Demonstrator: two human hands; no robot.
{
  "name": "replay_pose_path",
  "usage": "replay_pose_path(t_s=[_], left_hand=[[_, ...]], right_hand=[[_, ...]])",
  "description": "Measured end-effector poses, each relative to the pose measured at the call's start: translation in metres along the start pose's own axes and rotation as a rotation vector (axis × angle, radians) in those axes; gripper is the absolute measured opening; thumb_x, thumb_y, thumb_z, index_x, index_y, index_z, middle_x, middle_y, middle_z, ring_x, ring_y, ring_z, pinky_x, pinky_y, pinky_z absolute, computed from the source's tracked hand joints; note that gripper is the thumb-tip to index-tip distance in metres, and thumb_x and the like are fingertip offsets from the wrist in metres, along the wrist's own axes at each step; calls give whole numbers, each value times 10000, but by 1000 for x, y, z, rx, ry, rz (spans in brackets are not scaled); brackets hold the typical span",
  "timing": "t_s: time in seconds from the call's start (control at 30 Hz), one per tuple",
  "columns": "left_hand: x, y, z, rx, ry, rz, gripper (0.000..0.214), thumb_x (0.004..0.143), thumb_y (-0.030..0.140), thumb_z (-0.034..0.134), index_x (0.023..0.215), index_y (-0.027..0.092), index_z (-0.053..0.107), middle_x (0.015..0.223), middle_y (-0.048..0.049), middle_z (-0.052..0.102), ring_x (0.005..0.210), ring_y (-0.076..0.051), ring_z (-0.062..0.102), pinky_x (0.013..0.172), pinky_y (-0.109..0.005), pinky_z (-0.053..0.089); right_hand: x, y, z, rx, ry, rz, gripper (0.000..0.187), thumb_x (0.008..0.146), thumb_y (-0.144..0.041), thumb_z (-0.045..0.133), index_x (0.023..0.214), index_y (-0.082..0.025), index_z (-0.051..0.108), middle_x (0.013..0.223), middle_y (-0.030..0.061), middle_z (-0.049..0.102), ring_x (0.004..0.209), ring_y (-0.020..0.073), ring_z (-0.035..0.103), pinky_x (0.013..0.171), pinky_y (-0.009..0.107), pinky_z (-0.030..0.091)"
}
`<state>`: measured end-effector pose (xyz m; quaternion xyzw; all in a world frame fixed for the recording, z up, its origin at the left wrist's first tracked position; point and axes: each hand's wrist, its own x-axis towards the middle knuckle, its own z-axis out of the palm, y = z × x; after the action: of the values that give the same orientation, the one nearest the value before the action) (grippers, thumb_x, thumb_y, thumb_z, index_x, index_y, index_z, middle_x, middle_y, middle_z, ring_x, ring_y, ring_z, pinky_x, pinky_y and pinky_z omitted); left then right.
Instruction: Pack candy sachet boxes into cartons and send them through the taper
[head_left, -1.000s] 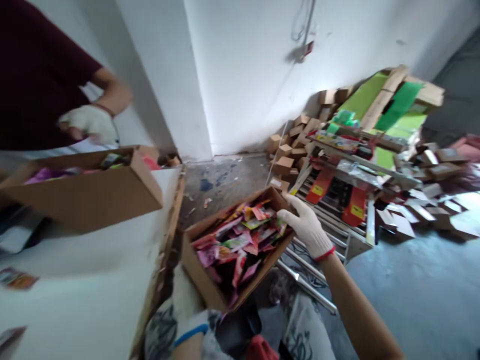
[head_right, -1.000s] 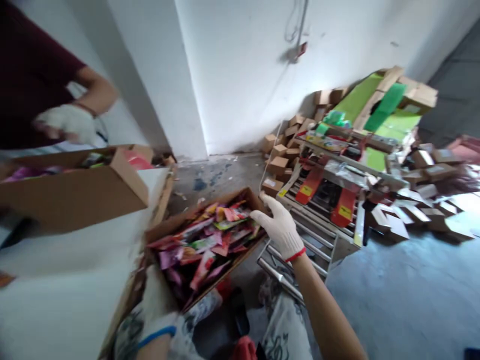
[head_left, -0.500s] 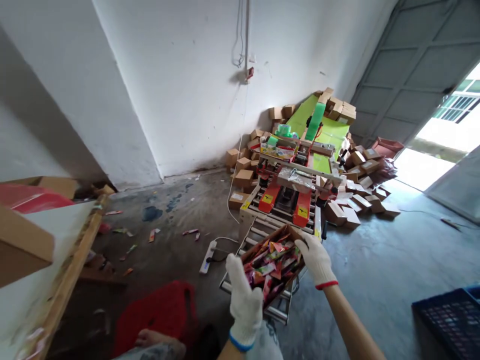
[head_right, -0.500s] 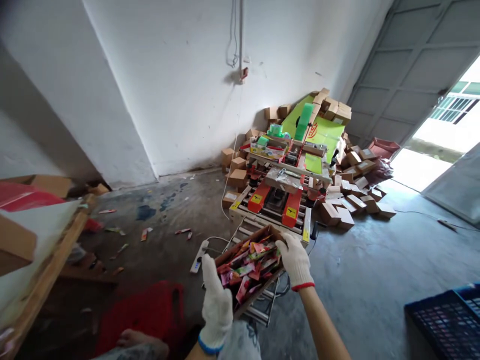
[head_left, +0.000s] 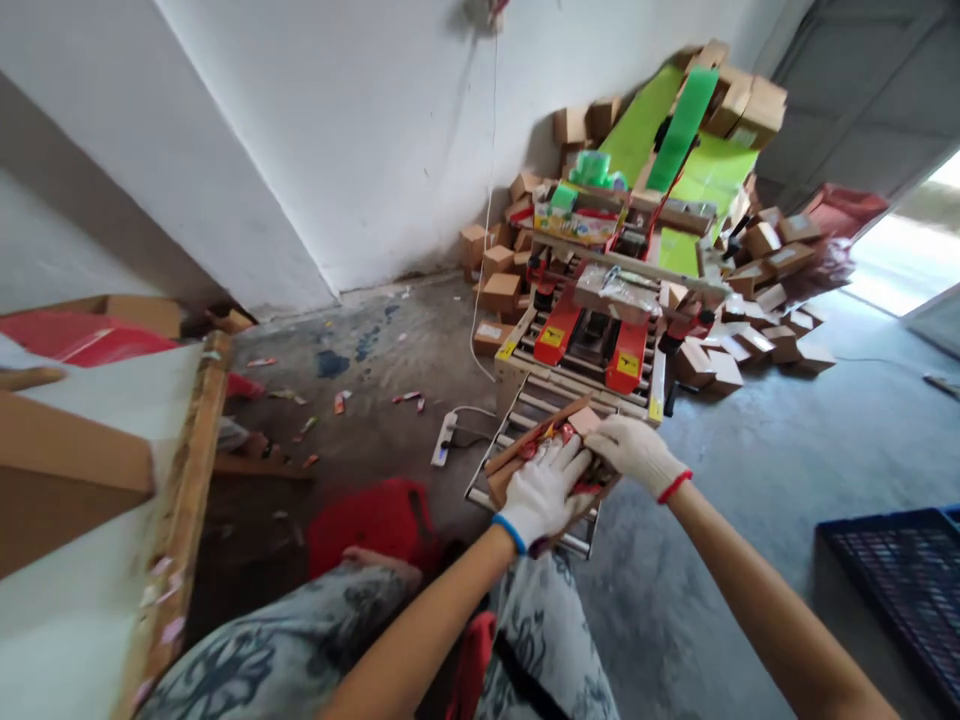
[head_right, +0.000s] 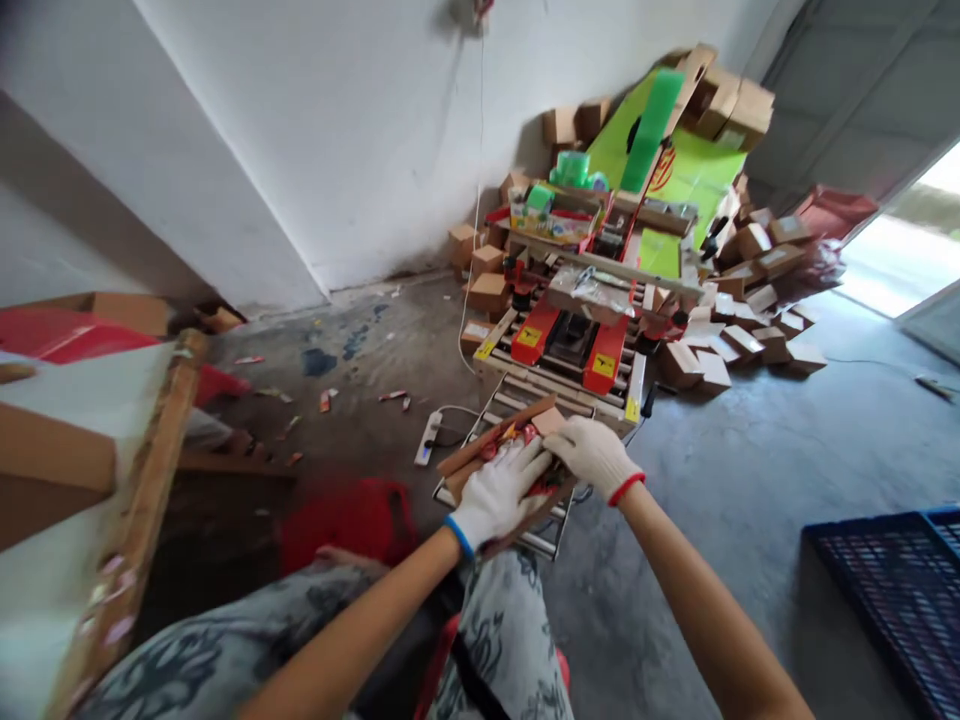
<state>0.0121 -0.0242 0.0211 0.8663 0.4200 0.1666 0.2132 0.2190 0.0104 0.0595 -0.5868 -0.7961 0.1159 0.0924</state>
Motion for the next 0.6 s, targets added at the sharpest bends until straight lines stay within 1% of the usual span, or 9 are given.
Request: replay_pose_path(t_s=[0.07, 0.13, 0.17, 0.27, 0.33, 0.4, 0.47, 0.53, 0.6], left_hand=[[-4, -3, -11, -237, 20, 11, 509, 954, 316, 534, 1448, 193, 549, 1508, -117, 528, 1399, -306, 494, 1186, -484, 403], [-11, -5, -27, -437, 144, 1, 445, 1007, 282, 417, 1405, 166, 579, 1378, -119, 646, 1272, -228, 617, 1108, -385, 497], [-16, -5, -36, -450, 234, 2, 434, 1021, 282, 388, 1389, 175, 590, 1351, -112, 664, 1245, -211, 633, 1093, -367, 507], [-23, -4, -61, -95, 416, 3, 509, 966, 415, 558, 1431, 205, 554, 1502, -124, 530, 1412, -294, 469, 1211, -489, 350], [-20, -2, -69, 221, 350, -58, 849, 790, 540, 763, 1501, 177, 471, 1586, -181, 400, 1480, -410, 323, 1228, -606, 236], [-13, 0, -70, 394, 212, -178, 1108, 643, 584, 863, 1548, 154, 390, 1572, -227, 396, 1439, -463, 356, 1168, -626, 319], [-8, 4, -68, 416, 104, -274, 1143, 635, 554, 878, 1575, 193, 338, 1534, -204, 456, 1356, -434, 474, 1049, -533, 476], [-10, 11, -68, 342, 67, -336, 1116, 668, 520, 866, 1592, 258, 297, 1496, -155, 515, 1254, -389, 580, 921, -437, 552], [-19, 19, -72, 225, 42, -367, 1037, 707, 548, 826, 1581, 313, 319, 1461, -115, 565, 1187, -369, 636, 895, -419, 559]], right_hand=[[18, -11, 15, -77, 40, 165, 430, 1016, -433, 412, 885, -183, 737, 919, 101, 722, 872, 206, 656, 736, 285, 400], [34, -21, 29, -107, 61, 264, 463, 1021, -401, 353, 954, -154, 738, 951, 154, 724, 886, 258, 672, 756, 331, 407], [41, -25, 34, -116, 81, 294, 471, 1018, -387, 334, 978, -143, 735, 959, 173, 721, 892, 284, 674, 768, 356, 409], [51, -27, 40, -165, 178, 336, 461, 1000, -385, 343, 943, -143, 731, 933, 180, 715, 895, 318, 666, 801, 406, 414], [49, -24, 40, -174, 246, 298, 454, 995, -398, 363, 889, -149, 728, 901, 165, 710, 896, 302, 652, 869, 428, 414], [38, -23, 44, -141, 369, 283, 441, 996, -426, 382, 933, -158, 726, 946, 150, 708, 953, 289, 632, 995, 464, 374], [19, -28, 57, -69, 583, 351, 451, 994, -471, 404, 1141, -154, 688, 1142, 165, 679, 1109, 307, 587, 1094, 516, 304], [-3, -36, 77, 20, 752, 471, 587, 986, -530, 414, 1372, -112, 558, 1375, 221, 558, 1293, 359, 478, 1120, 570, 284], [-21, -43, 96, 82, 766, 538, 705, 993, -561, 384, 1474, -50, 445, 1497, 273, 431, 1404, 403, 359, 1120, 597, 302]])
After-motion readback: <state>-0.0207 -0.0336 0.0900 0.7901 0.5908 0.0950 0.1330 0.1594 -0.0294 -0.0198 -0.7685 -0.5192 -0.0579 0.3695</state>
